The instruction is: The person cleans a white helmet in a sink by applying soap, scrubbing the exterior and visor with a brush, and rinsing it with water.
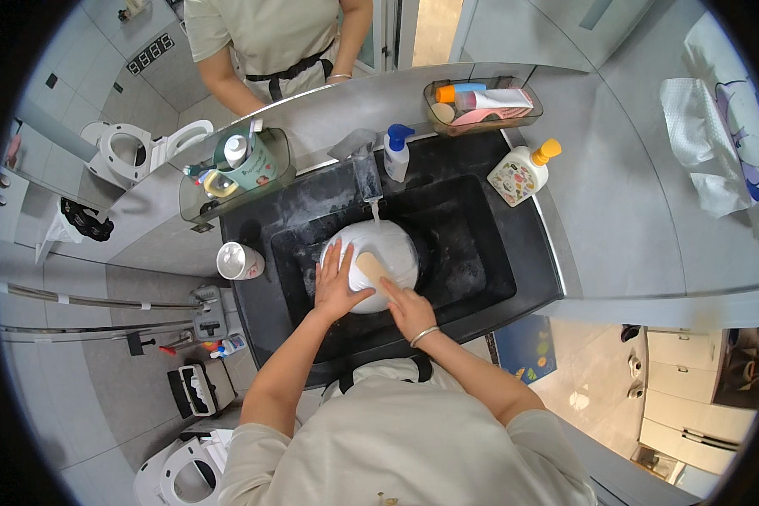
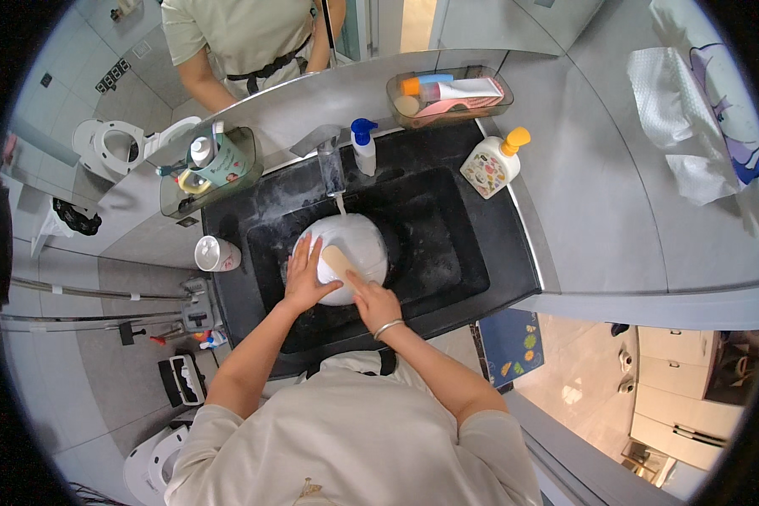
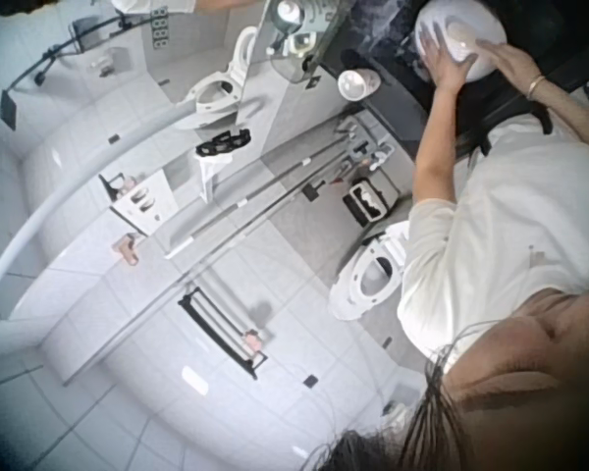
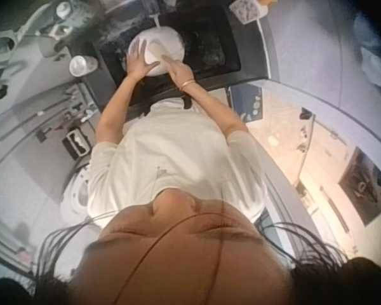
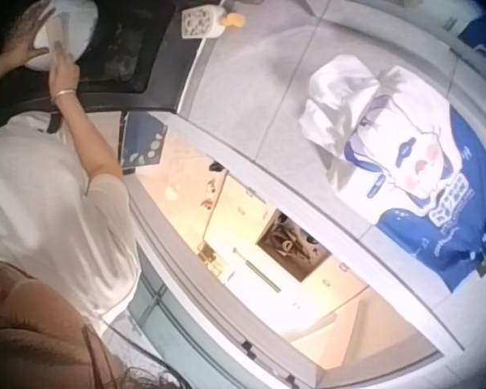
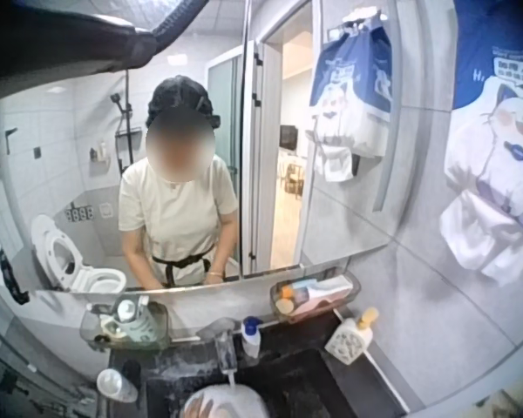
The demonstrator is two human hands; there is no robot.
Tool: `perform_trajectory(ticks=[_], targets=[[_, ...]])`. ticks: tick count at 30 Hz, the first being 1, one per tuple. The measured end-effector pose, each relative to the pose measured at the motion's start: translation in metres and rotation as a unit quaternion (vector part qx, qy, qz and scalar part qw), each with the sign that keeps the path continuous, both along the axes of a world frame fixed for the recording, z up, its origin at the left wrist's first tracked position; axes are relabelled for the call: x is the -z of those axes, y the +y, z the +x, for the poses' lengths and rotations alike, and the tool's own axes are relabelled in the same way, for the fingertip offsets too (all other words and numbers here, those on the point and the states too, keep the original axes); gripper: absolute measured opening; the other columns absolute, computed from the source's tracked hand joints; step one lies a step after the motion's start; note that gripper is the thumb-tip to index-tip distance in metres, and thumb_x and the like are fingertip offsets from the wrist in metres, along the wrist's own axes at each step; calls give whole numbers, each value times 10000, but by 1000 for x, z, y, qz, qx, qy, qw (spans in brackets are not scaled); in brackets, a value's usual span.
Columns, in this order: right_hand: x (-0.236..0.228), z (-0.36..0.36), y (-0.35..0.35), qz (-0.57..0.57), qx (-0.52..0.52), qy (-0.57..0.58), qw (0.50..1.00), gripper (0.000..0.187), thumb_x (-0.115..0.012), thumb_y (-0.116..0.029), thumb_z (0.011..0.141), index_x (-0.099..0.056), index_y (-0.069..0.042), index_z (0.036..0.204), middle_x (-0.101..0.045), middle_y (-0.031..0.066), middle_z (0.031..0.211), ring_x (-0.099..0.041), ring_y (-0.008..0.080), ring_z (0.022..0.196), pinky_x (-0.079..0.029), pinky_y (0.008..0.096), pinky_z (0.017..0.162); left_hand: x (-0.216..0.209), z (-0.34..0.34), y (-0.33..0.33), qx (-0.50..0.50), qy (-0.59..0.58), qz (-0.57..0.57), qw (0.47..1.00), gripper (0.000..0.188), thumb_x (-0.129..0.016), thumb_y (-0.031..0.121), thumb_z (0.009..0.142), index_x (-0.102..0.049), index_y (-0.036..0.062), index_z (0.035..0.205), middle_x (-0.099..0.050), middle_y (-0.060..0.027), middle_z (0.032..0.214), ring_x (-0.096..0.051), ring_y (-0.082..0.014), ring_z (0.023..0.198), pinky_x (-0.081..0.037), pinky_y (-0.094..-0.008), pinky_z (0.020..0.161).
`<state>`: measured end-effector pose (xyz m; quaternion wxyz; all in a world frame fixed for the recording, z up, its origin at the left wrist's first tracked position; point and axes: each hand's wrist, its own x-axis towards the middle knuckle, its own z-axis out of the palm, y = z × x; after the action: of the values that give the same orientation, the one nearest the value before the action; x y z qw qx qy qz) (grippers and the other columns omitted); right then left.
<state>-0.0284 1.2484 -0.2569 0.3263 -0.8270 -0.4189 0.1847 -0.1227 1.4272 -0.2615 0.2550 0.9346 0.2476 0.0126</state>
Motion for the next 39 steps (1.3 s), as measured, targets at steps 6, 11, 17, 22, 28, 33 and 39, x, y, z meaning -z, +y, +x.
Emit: perform_trajectory(ticks=[6,11,17,22,28,33,39], targets=[[24,41,2,109,166,7,980,449,-472,-98,836,-452,-182,1276,-581,213,1004,-562,376,867,-458,425,758,1,-9,4,10,-11,-15,1000,1161,-816,389,508,-135,145,1415,-70,-112,1476,-78,-307,1357,-169,-494,1062],[13,-7,8,31,4,4,1000,461,-468,-103,829,-452,-194,1281,-590,179,915,-570,369,780,-470,416,717,8,-9,6,-13,-32,-45,998,1202,-826,369,497,-101,55,1404,-97,-119,1472,-83,-301,1358,-167,-478,1068],[1,-1,15,-52,-46,-39,997,450,-502,-170,832,-466,-325,1254,-530,143,728,-556,341,667,-471,424,621,10,-11,8,-6,-29,-48,998,1226,-825,373,497,-70,45,1406,-96,-112,1473,-81,-293,1359,-155,-466,1074],[8,49,20,-15,90,-11,996,426,-458,-102,841,-473,-202,1254,-597,190,982,-580,352,842,-479,409,712,2,-9,6,-13,-4,-57,998,1217,-818,371,512,-61,49,1408,-73,-100,1478,-56,-275,1365,-137,-458,1078],[-8,52,22,-51,-13,-35,998,405,-469,-191,849,-477,-256,1249,-602,210,855,-584,361,765,-475,438,711,2,-9,8,-19,13,-60,998,1216,-817,370,508,-65,49,1408,-70,-100,1479,-50,-275,1365,-126,-470,1077],[-5,117,39,-72,-6,98,993,353,-443,-154,885,-496,-147,1234,-573,143,1122,-563,334,962,-455,357,841,-2,-7,8,-16,3,-63,998,1208,-818,363,507,-76,46,1407,-76,-106,1477,-55,-280,1364,-126,-470,1077],[-39,103,104,-147,-170,143,964,326,-487,-205,886,-542,-139,1200,-557,114,1180,-544,251,1049,-407,290,899,2,-10,10,-14,7,-64,998,1200,-811,374,520,-72,50,1408,-76,-106,1477,-53,-282,1364,-118,-462,1081]])
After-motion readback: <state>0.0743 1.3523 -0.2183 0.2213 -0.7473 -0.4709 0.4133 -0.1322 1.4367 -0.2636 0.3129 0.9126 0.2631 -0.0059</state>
